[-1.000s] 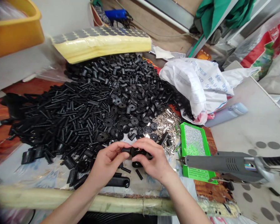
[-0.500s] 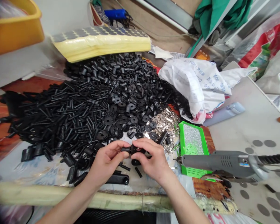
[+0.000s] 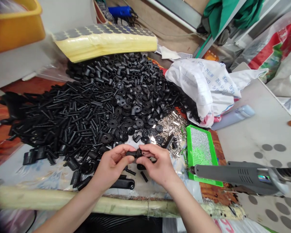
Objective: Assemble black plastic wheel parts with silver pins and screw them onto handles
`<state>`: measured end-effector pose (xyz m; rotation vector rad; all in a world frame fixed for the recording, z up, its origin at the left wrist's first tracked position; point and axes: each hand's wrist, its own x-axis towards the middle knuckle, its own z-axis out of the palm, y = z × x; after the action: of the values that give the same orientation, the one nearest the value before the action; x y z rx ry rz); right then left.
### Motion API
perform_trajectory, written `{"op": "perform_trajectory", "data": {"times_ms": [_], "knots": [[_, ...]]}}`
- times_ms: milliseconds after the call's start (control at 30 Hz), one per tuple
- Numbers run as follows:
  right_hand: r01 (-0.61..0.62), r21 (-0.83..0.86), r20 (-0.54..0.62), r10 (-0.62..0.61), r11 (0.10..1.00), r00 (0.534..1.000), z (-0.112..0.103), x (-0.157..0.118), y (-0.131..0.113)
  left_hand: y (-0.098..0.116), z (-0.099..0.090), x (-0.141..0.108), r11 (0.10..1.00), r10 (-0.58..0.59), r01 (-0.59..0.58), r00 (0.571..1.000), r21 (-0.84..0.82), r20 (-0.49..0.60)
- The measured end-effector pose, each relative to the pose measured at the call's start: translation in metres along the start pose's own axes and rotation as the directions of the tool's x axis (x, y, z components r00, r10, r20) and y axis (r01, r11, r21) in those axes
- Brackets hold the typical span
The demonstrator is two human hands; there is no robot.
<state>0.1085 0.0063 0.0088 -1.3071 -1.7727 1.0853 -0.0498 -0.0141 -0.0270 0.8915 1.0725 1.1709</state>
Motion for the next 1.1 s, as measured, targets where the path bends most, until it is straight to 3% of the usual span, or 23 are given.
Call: {"op": "perform_trajectory", "data": {"times_ms": [67,133,233,300,367,433,500,567,667,733,833,933,1000,1100], "knots": [[-0.145,0.115,0.054,0.140,0.983,0.989,0.002,0.000,0.002,0.000,0.000,0.000,1.000,0.002,-0.002,1.000,0.013,0.000],[-0.161,0.141,0.059,0.154,0.977,0.986,0.002,-0.001,0.003,0.000,0.000,0.000,1.000,-0.008,0.008,1.000,0.005,0.014],[0.050,-0.036,-0.024,-0.051,0.998,0.998,0.002,-0.003,0.002,0.001,-0.001,0.001,0.999,-0.032,0.033,0.999,-0.040,0.040],[0.228,-0.168,-0.027,-0.236,0.959,0.971,0.002,-0.005,0.001,0.002,-0.002,0.001,0.997,-0.045,0.049,0.997,-0.064,0.061],[0.311,-0.195,-0.009,-0.319,0.930,0.948,0.001,-0.006,0.001,0.002,-0.002,0.001,0.997,-0.046,0.051,0.996,-0.061,0.080],[0.229,-0.114,-0.025,-0.233,0.967,0.972,0.000,-0.008,0.002,0.002,-0.002,0.001,0.999,-0.029,0.031,0.995,-0.025,0.096],[0.042,0.026,-0.035,-0.041,0.999,0.999,-0.001,-0.009,0.004,0.001,-0.002,0.000,1.000,0.000,-0.002,0.995,0.025,0.099],[-0.127,0.150,-0.002,0.128,0.981,0.992,-0.003,-0.010,0.006,-0.001,0.000,0.000,0.996,0.020,-0.028,0.994,0.079,0.103],[-0.216,0.210,0.055,0.209,0.954,0.976,-0.004,-0.010,0.008,-0.003,0.001,-0.001,0.988,0.037,-0.053,0.993,0.145,0.108],[-0.164,0.175,0.037,0.160,0.971,0.986,-0.003,-0.011,0.009,-0.003,0.001,-0.001,0.989,0.035,-0.050,0.994,0.141,0.107],[0.100,-0.043,-0.038,-0.101,0.994,0.994,-0.001,-0.013,0.009,-0.001,0.000,0.000,0.997,0.006,-0.014,0.993,0.070,0.114],[0.358,-0.236,-0.011,-0.371,0.904,0.929,0.000,-0.014,0.009,0.001,-0.001,0.001,1.000,-0.028,0.027,0.992,0.007,0.123],[0.385,-0.246,-0.002,-0.398,0.889,0.917,0.000,-0.014,0.010,0.001,-0.001,0.002,1.000,-0.030,0.030,0.992,0.001,0.122],[0.204,-0.115,-0.060,-0.212,0.972,0.975,0.003,-0.017,0.011,-0.003,0.000,0.001,0.997,0.018,-0.026,0.994,0.067,0.109]]}}
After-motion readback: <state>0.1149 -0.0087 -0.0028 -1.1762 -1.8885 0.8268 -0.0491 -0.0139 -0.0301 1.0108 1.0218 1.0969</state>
